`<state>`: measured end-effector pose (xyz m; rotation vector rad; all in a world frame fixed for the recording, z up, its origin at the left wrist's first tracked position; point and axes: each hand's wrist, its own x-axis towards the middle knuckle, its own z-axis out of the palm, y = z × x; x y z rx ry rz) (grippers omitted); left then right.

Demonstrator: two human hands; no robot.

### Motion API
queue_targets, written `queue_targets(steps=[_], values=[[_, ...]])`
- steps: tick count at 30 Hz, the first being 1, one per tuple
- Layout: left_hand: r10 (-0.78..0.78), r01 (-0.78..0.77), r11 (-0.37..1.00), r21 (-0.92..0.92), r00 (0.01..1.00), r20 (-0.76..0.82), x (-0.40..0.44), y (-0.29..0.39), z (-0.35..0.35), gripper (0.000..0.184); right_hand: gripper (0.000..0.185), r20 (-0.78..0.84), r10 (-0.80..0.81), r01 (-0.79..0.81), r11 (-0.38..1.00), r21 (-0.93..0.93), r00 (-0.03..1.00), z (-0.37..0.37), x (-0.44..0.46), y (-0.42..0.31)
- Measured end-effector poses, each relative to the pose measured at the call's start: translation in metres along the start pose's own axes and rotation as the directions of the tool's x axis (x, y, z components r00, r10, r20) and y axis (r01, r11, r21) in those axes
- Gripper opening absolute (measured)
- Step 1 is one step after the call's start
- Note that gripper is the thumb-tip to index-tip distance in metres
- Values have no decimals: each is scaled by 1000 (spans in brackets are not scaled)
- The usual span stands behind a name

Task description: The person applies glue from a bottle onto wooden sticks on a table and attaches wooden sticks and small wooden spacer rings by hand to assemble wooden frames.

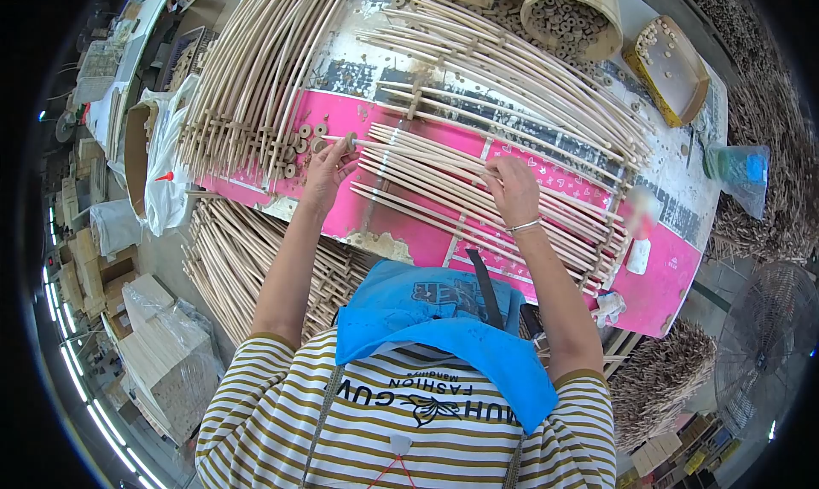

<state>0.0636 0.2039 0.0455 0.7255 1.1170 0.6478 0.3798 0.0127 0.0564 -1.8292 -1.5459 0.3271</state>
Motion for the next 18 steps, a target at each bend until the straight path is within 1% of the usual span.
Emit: queue_targets(steps=[1, 3, 4, 6, 7, 8, 9, 10, 11, 12, 13, 15, 16, 18], values=[[8, -8, 1000, 20, 1000, -12, 0, 0, 2, 27, 13, -1, 3, -3, 1000, -3, 1000, -1, 0, 0], [15, -14, 999, 41, 1000, -21, -1, -1, 5, 27, 12, -2, 20, -20, 997, -74, 1000, -1, 1, -2], [11, -10, 999, 51, 1000, -23, 0, -1, 5, 27, 14, -34, 10, -12, 997, -74, 999, 0, 2, -1], [11, -11, 998, 56, 1000, -11, 1, -4, 7, 28, 14, 3, 3, -2, 995, -97, 1000, 3, 1, 6], [13, -14, 999, 49, 1000, 9, 4, -7, 5, 28, 18, 28, 42, -41, 998, -50, 999, 5, 2, 6], [37, -42, 995, 94, 998, 56, 9, -12, -3, 31, 20, 15, 59, -60, 998, 13, 998, 14, 3, 9], [69, -77, 992, 95, 994, 85, 8, -13, -2, 35, 22, -7, 93, -93, 994, 50, 996, 19, -1, 19], [76, -85, 992, 94, 993, 91, 13, -19, -3, 37, 23, 78, 108, -111, 993, 39, 991, 21, -4, 31], [6, -10, 992, 129, 999, 35, 17, -16, 1, 35, 19, 141, 187, -192, 981, 25, 972, 13, 0, 24], [24, -27, 993, 115, 999, 31, 21, -19, 2, 32, 18, 77, 175, -176, 984, 8, 982, 17, -1, 29], [-6, 2, 993, 116, 1000, 28, 21, -17, 8, 32, 18, 19, 148, -148, 989, -3, 989, 23, -1, 36], [-37, 33, 991, 130, 999, 27, 28, -17, 13, 31, 20, -49, 160, -162, 986, -49, 986, 29, -1, 43], [-44, 39, 989, 142, 999, 31, 34, -20, 16, 33, 20, -54, 178, -182, 980, -77, 983, 31, -2, 49], [-58, 53, 985, 167, 998, 22, 43, -28, 22, 34, 20, -69, 179, -182, 982, -50, 981, 36, -3, 62]])
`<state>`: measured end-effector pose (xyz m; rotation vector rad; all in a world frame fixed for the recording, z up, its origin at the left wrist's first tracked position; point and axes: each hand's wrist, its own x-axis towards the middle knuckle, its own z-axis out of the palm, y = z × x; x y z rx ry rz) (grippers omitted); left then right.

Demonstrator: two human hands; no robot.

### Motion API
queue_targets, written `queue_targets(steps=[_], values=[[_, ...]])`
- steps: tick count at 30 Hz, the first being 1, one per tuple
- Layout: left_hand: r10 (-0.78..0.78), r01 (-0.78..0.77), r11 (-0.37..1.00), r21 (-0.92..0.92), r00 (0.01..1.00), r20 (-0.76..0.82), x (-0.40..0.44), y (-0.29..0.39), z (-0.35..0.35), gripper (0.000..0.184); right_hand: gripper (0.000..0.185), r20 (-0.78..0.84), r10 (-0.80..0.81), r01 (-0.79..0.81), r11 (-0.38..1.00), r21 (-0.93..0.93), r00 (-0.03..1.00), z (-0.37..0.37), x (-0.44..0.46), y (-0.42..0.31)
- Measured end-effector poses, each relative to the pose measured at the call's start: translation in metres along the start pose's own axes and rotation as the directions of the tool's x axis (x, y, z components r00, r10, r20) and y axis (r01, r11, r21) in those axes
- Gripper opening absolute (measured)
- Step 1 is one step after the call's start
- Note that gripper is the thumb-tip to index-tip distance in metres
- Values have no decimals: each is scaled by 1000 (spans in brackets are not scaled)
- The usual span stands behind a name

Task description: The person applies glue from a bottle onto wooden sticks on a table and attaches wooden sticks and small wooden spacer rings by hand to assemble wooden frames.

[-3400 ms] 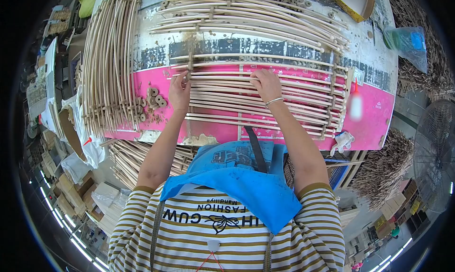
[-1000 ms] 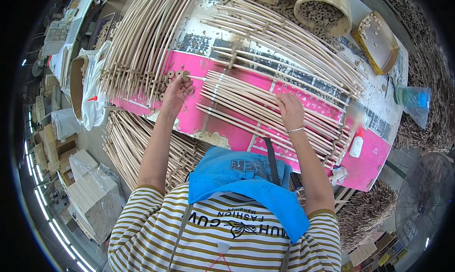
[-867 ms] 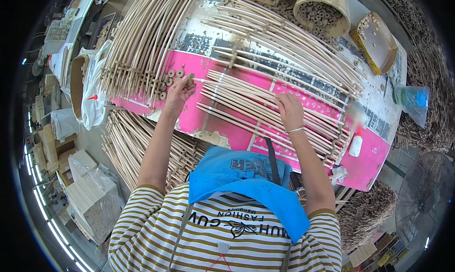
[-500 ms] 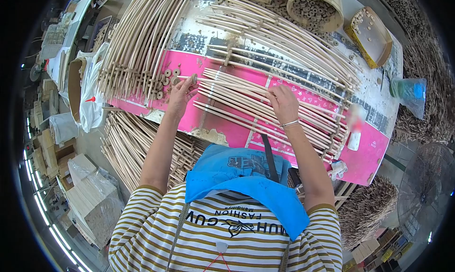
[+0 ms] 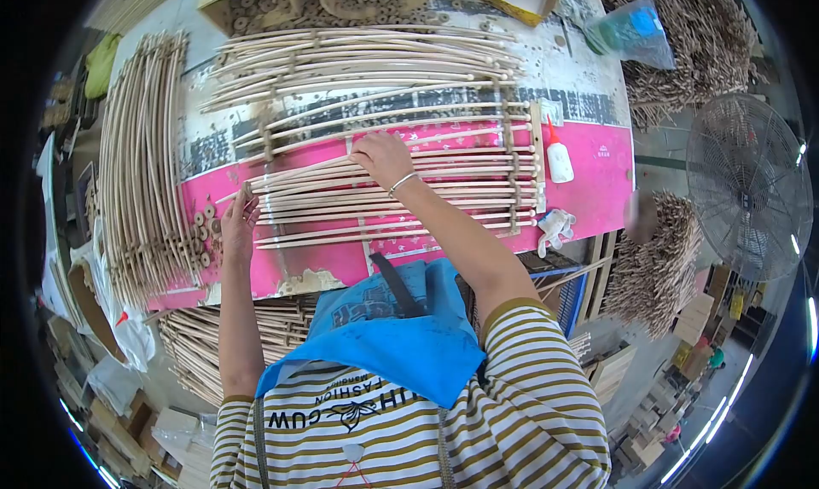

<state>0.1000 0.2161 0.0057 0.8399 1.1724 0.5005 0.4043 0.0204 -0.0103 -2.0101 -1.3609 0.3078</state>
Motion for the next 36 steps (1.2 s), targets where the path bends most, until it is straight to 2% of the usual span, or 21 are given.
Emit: queue_targets(steps=[9, 10, 11, 12, 13, 14, 15, 16, 18, 19, 20, 22, 24, 26, 30, 36], values=[[-72, 71, 997, 4, 997, 27, 33, -14, 12, 30, 25, -2, 27, -27, 999, 47, 1000, 12, 0, 38], [-83, 83, 995, 54, 997, -8, 30, -10, 16, 30, 26, 15, 26, -27, 998, 53, 1000, 12, 2, 42], [-86, 94, 986, 140, 995, -59, 33, -11, 14, 30, 22, -33, -37, 40, 996, 80, 999, 11, 4, 45], [-81, 108, 969, 223, 989, -127, 35, -11, 8, 30, 22, 1, -4, 4, 997, 79, 1000, 8, 3, 46], [66, -16, 947, 320, 987, -146, 41, -18, -4, 29, 23, 39, 19, -22, 996, 87, 999, 8, 4, 47], [441, -278, 732, 622, 889, -122, 54, -33, -17, 29, 22, 65, 29, -35, 994, 99, 997, 8, 6, 47], [614, -337, 435, 835, 789, -2, 36, -10, -4, 31, 22, 89, 42, -51, 993, 102, 995, 7, 6, 48], [721, -445, 275, 852, 682, 123, 26, 2, 7, 37, 20, 104, 59, -72, 989, 130, 993, 4, 8, 45], [681, -463, 84, 882, 673, 289, 15, 24, 26, 47, 19, 128, 73, -93, 983, 161, 989, 4, 6, 41], [639, -454, -13, 891, 681, 356, 15, 27, 30, 49, 19, 90, 61, -72, 989, 133, 994, 5, 4, 41], [586, -441, -50, 896, 714, 384, 18, 26, 31, 53, 20, 50, 50, -55, 993, 100, 997, 6, 3, 42], [536, -432, -78, 899, 742, 403, 21, 26, 38, 50, 19, 85, 61, -70, 992, 106, 994, 6, 4, 45], [532, -465, -109, 879, 719, 447, 24, 23, 42, 43, 19, 147, 92, -109, 988, 110, 985, 7, 2, 45], [532, -474, -150, 867, 701, 475, 29, 18, 44, 39, 17, 131, 81, -98, 987, 130, 988, 8, 5, 45], [545, -472, -133, 872, 700, 462, 36, 12, 46, 37, 14, 100, 51, -63, 991, 119, 994, 8, 7, 42], [545, -467, -143, 873, 699, 464, 44, 7, 49, 35, 13, 39, -11, 13, 998, -60, 999, 13, 7, 43]])
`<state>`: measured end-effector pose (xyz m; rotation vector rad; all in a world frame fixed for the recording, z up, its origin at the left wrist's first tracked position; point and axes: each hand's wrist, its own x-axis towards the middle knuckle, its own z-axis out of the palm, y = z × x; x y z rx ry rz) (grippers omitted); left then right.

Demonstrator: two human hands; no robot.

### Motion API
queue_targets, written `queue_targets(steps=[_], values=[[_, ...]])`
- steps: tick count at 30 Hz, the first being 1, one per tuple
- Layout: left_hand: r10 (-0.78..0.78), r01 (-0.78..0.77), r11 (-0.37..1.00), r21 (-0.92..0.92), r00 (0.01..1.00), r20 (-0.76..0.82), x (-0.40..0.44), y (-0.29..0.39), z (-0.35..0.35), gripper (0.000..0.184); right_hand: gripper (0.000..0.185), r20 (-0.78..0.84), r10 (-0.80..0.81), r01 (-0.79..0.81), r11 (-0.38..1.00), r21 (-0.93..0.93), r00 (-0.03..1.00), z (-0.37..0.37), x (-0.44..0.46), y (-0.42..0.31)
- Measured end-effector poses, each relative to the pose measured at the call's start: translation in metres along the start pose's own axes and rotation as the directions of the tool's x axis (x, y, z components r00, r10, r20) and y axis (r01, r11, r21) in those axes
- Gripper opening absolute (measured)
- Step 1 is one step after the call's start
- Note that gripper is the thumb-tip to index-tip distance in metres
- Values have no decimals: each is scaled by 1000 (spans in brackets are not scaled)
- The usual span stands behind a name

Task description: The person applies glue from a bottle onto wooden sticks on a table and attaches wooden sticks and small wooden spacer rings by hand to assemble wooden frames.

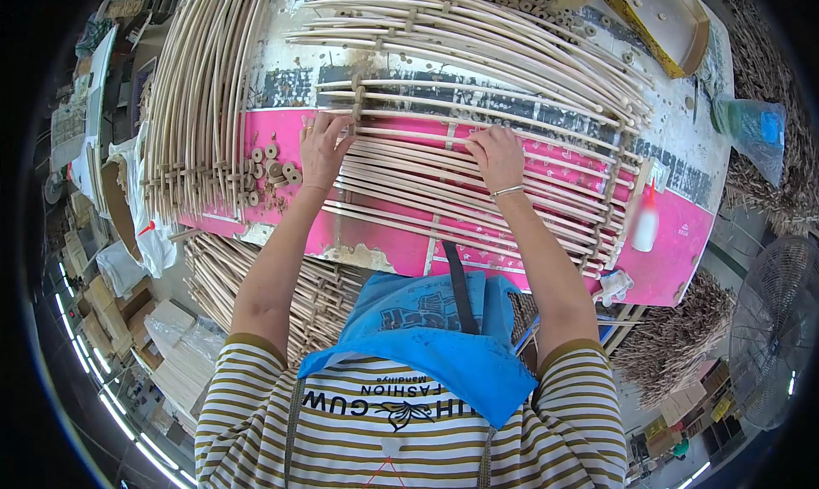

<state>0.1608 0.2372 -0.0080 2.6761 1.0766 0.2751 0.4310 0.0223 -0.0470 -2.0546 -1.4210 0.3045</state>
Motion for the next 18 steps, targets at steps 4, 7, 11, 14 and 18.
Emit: queue_targets(steps=[4, 7, 11, 14, 18], values=[[-57, 57, 998, 3, 998, -23, -2, 1, 2, 35, 12, -75, -13, 2, 990, -143, 997, 3, 1, -6], [-231, 228, 972, -49, 970, -71, -11, -18, 1, 34, 14, -127, -18, -8, 980, -199, 992, 1, 4, -14], [-405, 367, 905, -214, 898, -172, -42, -75, -15, 29, 20, -133, 38, -72, 964, -256, 990, -3, -7, -22], [-367, 364, 930, -48, 924, -111, -65, -92, -37, 31, 17, -3, 73, -72, 969, -235, 997, -2, -22, -19], [-367, 367, 930, 4, 930, 20, -90, -92, -46, 38, 14, 63, 75, -61, 977, -203, 995, 2, -20, -18]])
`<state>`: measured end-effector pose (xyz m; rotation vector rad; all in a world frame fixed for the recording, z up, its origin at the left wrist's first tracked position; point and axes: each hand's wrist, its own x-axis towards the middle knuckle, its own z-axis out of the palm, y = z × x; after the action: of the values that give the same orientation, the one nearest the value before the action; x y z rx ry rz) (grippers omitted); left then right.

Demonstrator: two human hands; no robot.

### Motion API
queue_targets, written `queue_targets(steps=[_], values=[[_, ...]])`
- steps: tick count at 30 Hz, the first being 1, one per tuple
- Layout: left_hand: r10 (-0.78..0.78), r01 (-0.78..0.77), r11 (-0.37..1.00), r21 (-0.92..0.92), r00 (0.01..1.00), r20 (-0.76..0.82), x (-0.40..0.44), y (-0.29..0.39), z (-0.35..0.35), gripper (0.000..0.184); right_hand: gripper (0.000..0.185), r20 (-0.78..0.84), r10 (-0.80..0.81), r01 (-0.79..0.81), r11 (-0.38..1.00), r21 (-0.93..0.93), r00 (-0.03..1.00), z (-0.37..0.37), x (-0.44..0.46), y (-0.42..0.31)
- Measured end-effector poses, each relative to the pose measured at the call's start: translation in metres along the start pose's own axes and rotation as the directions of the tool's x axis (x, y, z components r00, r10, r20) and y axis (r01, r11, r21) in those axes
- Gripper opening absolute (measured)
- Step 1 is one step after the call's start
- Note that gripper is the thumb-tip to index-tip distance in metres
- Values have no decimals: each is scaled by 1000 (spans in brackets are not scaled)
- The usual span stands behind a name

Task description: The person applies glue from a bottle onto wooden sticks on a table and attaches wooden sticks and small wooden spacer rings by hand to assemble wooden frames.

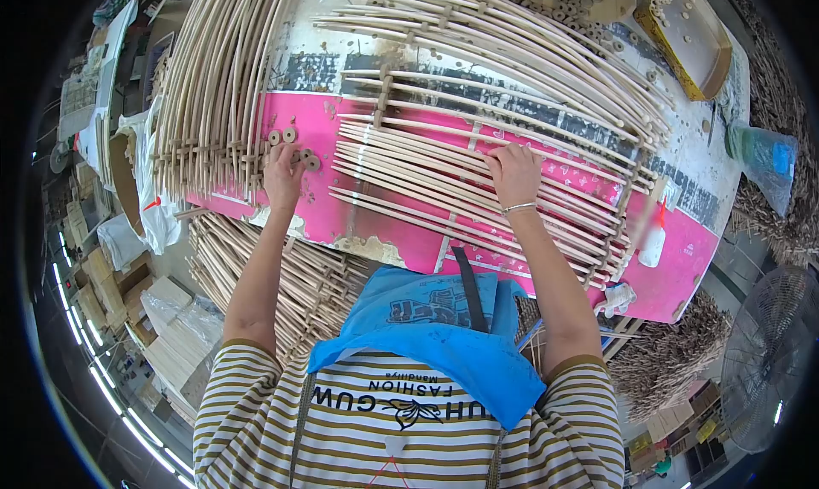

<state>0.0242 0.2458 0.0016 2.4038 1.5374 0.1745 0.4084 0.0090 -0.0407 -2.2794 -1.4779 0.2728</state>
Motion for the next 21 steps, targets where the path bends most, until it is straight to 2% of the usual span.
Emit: queue_targets(steps=[4, 11, 13, 14, 17, 21], values=[[85, -83, 978, 189, 996, -1, -6, -6, 10, 25, 14, 94, 12, -13, 1000, 16, 995, -2, 6, 1], [79, -72, 968, 241, 997, -21, -12, -4, 15, 24, 13, 111, 16, -19, 999, 27, 994, -1, 7, 1], [176, -161, 953, 257, 984, -38, -20, -1, 16, 29, 12, 99, 13, -17, 999, 43, 995, -1, 6, 2], [157, -150, 946, 286, 988, -3, -23, 2, 13, 31, 12, 100, 11, -15, 999, 43, 995, 0, 6, 2], [62, -65, 971, 231, 998, 21, -26, -2, 21, 33, 12, 165, 14, -35, 991, 127, 986, -1, 6, 6], [64, -65, 990, 128, 998, 5, -26, -8, 23, 32, 11, 183, -32, -14, 970, 244, 983, 1, 4, 7]])
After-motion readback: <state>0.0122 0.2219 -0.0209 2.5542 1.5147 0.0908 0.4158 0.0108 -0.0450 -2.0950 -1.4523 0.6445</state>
